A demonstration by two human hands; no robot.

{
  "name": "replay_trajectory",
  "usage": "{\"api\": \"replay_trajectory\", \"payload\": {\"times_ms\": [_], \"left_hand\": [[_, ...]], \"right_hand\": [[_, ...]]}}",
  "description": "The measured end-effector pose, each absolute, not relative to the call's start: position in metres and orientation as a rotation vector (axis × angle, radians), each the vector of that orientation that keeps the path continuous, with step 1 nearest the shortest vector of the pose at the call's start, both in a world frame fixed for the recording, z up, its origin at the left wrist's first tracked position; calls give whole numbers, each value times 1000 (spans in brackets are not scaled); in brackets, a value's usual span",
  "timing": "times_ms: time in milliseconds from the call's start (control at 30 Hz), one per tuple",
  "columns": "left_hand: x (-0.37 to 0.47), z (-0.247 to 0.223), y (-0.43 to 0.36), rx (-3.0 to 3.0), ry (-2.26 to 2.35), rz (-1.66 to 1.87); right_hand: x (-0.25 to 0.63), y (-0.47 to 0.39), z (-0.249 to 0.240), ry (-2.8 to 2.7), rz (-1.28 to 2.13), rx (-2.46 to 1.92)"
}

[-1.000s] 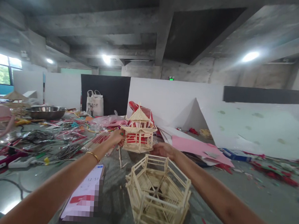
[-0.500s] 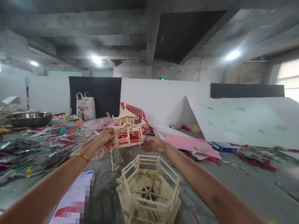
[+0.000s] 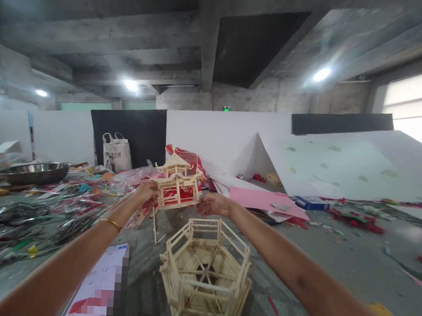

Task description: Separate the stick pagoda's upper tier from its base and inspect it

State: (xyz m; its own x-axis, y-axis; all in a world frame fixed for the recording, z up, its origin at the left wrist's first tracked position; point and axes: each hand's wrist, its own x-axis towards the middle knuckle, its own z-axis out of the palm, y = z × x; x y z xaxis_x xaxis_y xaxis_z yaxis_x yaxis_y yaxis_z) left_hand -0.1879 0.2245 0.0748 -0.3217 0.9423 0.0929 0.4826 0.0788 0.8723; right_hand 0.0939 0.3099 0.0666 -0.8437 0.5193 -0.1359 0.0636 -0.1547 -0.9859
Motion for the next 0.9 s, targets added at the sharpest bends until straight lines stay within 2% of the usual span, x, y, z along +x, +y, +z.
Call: {"api": "replay_trajectory", "payload": {"times_ms": [900], "left_hand": [[-158, 89, 247, 1516, 1811, 1069]], "right_hand": [[112, 330, 39, -1786, 2074, -769]]}}
